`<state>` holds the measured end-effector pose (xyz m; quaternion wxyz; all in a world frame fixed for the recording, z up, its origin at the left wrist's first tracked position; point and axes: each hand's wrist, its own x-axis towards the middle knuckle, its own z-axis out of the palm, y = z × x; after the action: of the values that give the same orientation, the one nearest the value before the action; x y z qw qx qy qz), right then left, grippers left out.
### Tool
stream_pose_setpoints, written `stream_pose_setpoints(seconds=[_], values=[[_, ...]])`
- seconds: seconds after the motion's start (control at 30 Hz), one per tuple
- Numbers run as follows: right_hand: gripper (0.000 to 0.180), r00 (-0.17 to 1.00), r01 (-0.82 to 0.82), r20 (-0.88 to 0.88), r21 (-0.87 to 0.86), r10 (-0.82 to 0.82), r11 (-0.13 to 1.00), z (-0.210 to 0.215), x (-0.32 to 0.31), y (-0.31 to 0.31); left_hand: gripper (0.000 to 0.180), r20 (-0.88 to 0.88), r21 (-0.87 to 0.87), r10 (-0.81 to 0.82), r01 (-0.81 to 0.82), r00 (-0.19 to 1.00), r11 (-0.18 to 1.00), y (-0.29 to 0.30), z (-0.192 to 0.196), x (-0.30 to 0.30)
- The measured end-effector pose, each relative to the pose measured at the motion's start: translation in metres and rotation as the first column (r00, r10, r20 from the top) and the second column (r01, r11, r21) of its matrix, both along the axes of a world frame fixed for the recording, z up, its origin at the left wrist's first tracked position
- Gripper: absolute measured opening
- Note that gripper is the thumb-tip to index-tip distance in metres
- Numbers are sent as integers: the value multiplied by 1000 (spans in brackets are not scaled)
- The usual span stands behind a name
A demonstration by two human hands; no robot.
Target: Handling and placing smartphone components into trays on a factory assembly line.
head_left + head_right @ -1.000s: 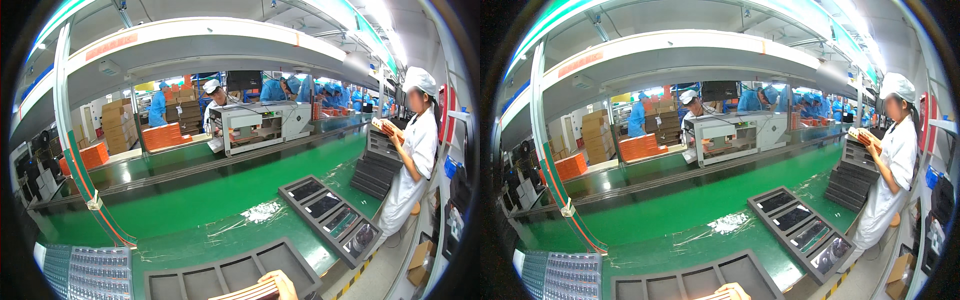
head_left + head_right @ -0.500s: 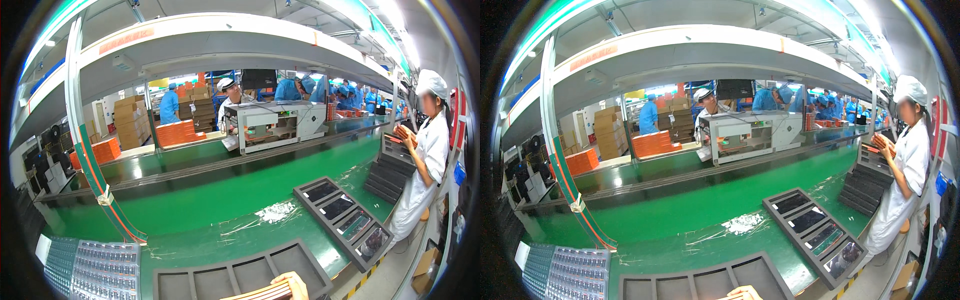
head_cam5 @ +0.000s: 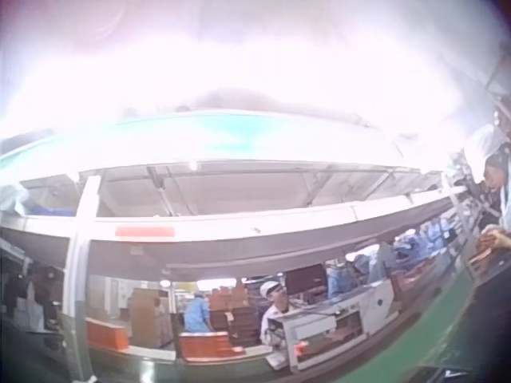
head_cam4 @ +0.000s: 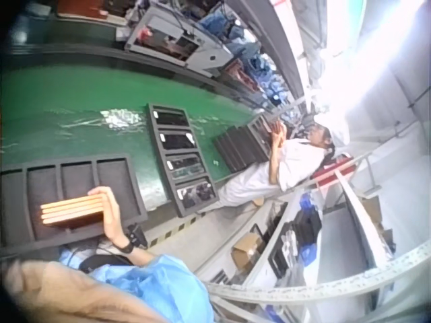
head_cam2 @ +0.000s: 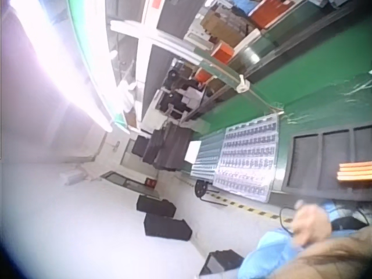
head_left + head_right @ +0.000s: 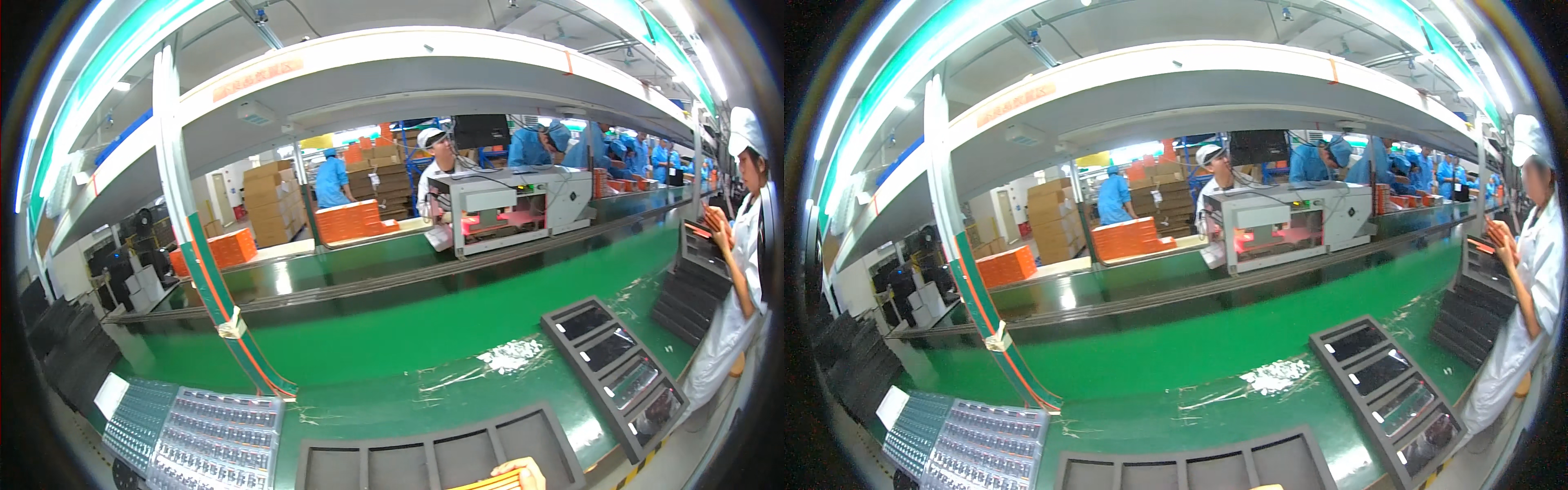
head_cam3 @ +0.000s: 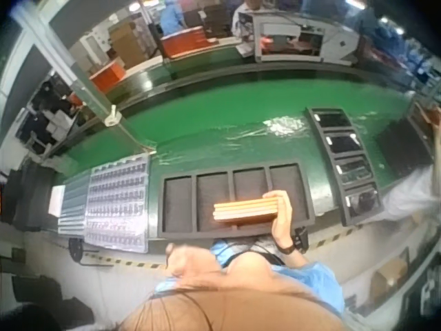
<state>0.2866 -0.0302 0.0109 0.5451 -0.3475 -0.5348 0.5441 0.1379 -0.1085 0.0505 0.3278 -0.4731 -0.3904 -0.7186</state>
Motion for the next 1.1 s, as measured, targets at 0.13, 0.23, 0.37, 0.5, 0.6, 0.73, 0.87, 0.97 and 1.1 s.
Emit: stream_pose_setpoints(seconds=[0.13,0.23,0.37,0.5,0.6,0.73,0.87,0.97,1.1], values=[[36,999,0,33,37,-1,999,5,5,-2,58,386,-419,-172,338,906,843,-17,-52,4],[33,1000,-25,-11,14,25,1000,3,5,0,69,561,-474,-238,543,793,693,1,-58,9],[29,997,-52,-55,3,52,999,0,7,1,70,581,-519,-254,592,774,616,-1,-59,9],[27,997,-54,-63,-6,54,999,1,6,0,67,616,-517,-290,654,732,552,-5,-54,8],[26,995,-52,-86,-8,51,999,-2,6,-1,65,663,-473,-327,715,674,515,-6,-52,5],[25,996,-64,-62,-7,63,998,-1,7,0,63,750,-360,-363,803,552,476,-3,-54,1],[25,993,-73,-96,-15,72,997,-2,7,-3,59,746,-359,-365,799,556,483,-8,-52,2],[25,992,-75,-98,7,75,997,-1,6,-2,54,760,-362,-357,810,543,462,-10,-47,1],[24,993,-62,-99,31,64,998,0,6,-2,49,768,-358,-348,811,537,462,-9,-48,3]])
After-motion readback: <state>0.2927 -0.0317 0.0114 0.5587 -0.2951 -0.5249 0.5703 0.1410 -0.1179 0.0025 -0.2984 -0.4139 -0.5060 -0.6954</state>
